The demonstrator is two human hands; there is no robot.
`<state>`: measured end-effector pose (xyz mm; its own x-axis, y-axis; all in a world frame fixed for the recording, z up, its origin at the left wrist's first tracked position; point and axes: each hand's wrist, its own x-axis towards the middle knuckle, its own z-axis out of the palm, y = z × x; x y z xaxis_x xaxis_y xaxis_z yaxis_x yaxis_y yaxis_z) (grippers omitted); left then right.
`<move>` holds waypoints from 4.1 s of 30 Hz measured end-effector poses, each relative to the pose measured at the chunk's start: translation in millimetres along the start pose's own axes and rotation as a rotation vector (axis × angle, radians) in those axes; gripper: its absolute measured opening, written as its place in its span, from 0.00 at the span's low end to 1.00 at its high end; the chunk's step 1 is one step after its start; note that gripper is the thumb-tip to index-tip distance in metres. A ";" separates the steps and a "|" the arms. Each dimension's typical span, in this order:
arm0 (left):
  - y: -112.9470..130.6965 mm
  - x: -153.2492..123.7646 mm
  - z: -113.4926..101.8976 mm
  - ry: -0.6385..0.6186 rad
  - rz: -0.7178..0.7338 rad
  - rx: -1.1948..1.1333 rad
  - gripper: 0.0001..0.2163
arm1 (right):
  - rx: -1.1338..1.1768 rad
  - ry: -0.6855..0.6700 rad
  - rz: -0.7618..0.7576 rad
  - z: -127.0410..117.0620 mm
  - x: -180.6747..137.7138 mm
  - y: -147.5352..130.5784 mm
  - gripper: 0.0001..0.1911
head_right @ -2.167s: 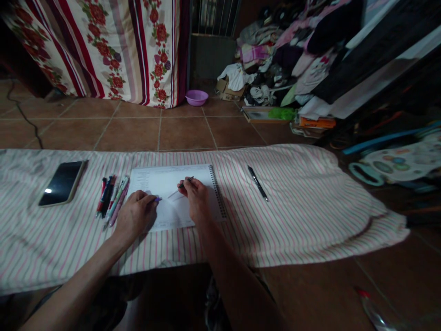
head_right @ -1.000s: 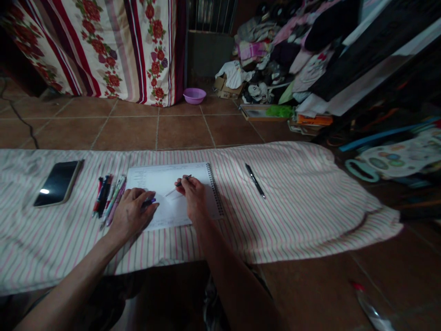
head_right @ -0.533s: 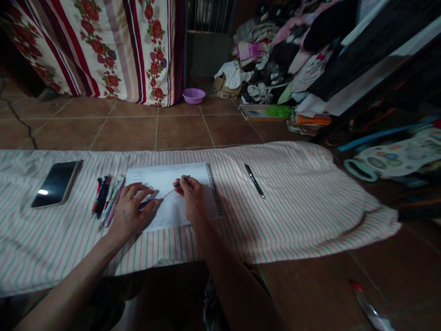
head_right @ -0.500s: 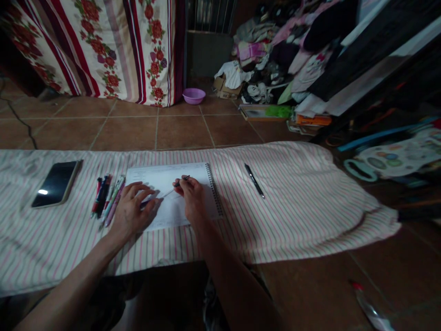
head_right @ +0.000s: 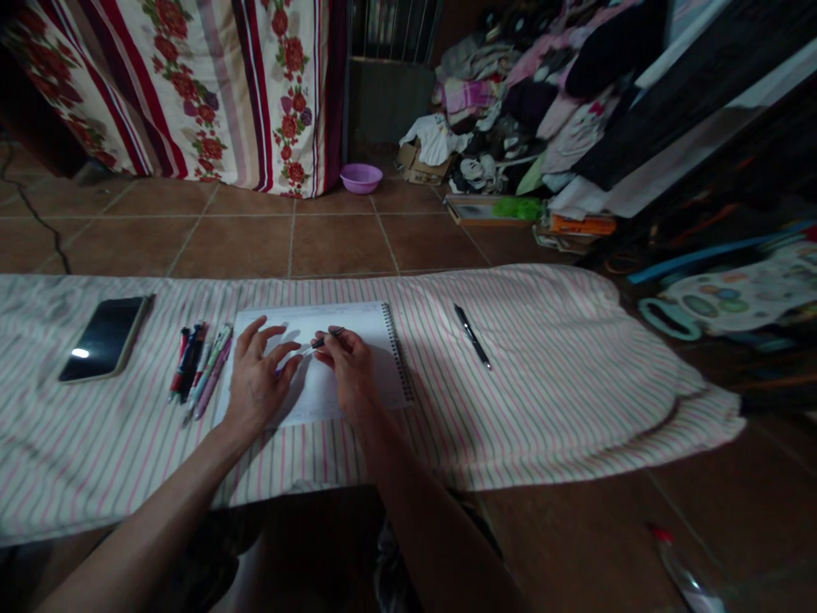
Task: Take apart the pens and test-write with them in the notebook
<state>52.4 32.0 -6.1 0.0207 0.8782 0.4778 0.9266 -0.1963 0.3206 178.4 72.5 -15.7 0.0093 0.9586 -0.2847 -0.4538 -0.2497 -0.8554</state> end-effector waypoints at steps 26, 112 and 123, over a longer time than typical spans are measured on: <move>-1.8 -3.5 13.1 0.093 0.025 -0.096 0.06 | -0.050 -0.112 0.037 1.9 -5.1 -2.5 0.15; -1.0 -4.2 8.8 0.053 0.097 -0.032 0.08 | -0.052 -0.117 0.078 -0.2 -8.9 -2.3 0.13; -0.2 -0.9 8.5 0.074 0.089 -0.004 0.08 | -0.025 -0.140 0.093 -2.7 -8.5 -3.4 0.16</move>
<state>55.4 35.0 -13.6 0.0750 0.8227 0.5635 0.9209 -0.2740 0.2774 182.3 64.8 -11.5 -0.1567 0.9405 -0.3014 -0.4245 -0.3397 -0.8393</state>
